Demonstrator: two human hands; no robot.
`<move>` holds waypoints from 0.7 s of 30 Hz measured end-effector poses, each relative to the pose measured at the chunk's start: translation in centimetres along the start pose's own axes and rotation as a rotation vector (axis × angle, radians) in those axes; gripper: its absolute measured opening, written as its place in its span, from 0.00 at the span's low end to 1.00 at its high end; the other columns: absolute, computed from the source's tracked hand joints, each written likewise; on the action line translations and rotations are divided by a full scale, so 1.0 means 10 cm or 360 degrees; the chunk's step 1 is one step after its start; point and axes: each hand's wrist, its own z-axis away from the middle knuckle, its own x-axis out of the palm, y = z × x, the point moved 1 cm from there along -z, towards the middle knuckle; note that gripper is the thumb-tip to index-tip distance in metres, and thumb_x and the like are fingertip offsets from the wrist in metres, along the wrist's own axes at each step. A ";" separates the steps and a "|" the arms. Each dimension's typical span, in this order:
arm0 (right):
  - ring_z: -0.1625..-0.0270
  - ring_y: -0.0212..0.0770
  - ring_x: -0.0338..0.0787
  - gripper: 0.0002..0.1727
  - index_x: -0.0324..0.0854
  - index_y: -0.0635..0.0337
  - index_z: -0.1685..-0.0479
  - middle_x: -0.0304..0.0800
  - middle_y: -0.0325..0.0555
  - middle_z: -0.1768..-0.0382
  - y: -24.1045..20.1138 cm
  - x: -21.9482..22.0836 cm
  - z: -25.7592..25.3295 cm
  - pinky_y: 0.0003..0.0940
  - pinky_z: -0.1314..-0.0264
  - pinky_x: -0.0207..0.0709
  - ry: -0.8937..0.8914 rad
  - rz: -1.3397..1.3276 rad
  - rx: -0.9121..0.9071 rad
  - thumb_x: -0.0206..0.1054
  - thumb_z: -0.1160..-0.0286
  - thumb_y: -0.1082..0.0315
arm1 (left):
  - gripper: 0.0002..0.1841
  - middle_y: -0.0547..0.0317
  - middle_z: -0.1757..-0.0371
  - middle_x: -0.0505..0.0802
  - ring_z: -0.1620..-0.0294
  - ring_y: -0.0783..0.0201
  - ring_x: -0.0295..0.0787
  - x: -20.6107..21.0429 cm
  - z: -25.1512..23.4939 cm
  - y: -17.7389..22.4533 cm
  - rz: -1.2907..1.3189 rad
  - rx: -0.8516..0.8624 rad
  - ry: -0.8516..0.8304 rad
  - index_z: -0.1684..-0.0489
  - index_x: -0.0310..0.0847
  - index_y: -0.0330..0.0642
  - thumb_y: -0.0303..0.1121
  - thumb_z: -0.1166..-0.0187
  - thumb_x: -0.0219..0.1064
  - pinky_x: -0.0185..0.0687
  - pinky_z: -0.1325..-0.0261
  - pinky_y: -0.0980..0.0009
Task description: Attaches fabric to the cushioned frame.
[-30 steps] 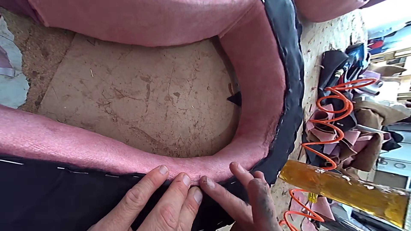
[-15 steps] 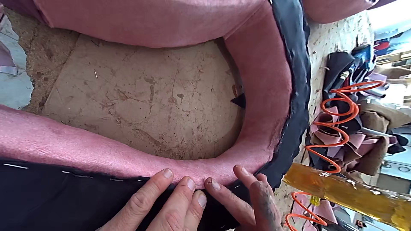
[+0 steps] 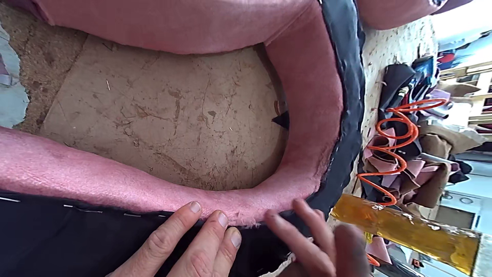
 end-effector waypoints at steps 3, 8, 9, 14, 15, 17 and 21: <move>0.07 0.39 0.60 0.35 0.59 0.30 0.08 0.82 0.16 0.24 0.01 -0.03 0.01 0.59 0.04 0.24 0.0002 -0.0081 0.0017 0.32 0.14 0.38 | 0.13 0.47 0.34 0.93 0.21 0.47 0.80 0.00 0.00 0.00 0.0013 -0.0010 0.0011 0.55 0.86 0.37 0.34 0.13 0.55 0.58 0.13 0.53; 0.07 0.38 0.60 0.36 0.60 0.33 0.09 0.85 0.17 0.26 0.02 0.02 0.05 0.58 0.04 0.18 -0.0074 -0.0014 0.0042 0.32 0.14 0.39 | 0.13 0.46 0.34 0.93 0.22 0.46 0.80 0.01 0.00 0.01 0.0016 -0.0019 0.0017 0.52 0.85 0.37 0.34 0.13 0.55 0.59 0.13 0.53; 0.08 0.39 0.62 0.36 0.59 0.32 0.08 0.86 0.17 0.27 0.03 0.01 0.04 0.59 0.04 0.19 -0.0063 -0.0028 0.0041 0.33 0.14 0.38 | 0.13 0.47 0.34 0.93 0.22 0.47 0.81 0.01 -0.01 0.01 0.0013 -0.0010 0.0020 0.53 0.85 0.37 0.34 0.13 0.55 0.59 0.13 0.53; 0.10 0.41 0.65 0.35 0.54 0.31 0.07 0.85 0.20 0.26 0.05 -0.03 -0.02 0.58 0.04 0.29 -0.0032 -0.0050 0.0063 0.32 0.13 0.38 | 0.14 0.46 0.34 0.93 0.22 0.47 0.80 0.01 0.00 0.01 0.0015 -0.0005 0.0015 0.55 0.85 0.37 0.35 0.13 0.55 0.58 0.13 0.53; 0.09 0.39 0.64 0.35 0.57 0.32 0.07 0.85 0.19 0.26 0.04 -0.02 -0.02 0.57 0.04 0.26 -0.0048 -0.0015 0.0080 0.31 0.13 0.38 | 0.14 0.46 0.35 0.93 0.22 0.47 0.80 0.01 0.00 0.01 0.0018 -0.0009 0.0017 0.55 0.85 0.37 0.35 0.13 0.54 0.58 0.13 0.53; 0.08 0.38 0.60 0.37 0.60 0.36 0.08 0.86 0.19 0.26 0.02 0.03 -0.02 0.57 0.04 0.19 -0.0081 0.0044 0.0095 0.30 0.13 0.39 | 0.14 0.47 0.34 0.93 0.21 0.47 0.80 0.01 0.00 0.01 0.0016 -0.0016 0.0018 0.54 0.85 0.37 0.34 0.13 0.54 0.57 0.13 0.53; 0.10 0.41 0.66 0.38 0.62 0.42 0.09 0.89 0.25 0.30 0.00 0.08 -0.08 0.57 0.04 0.25 -0.0076 0.0078 0.0082 0.32 0.13 0.37 | 0.14 0.47 0.33 0.92 0.21 0.48 0.79 0.01 -0.01 0.01 0.0008 -0.0014 0.0015 0.52 0.85 0.37 0.34 0.13 0.54 0.57 0.12 0.53</move>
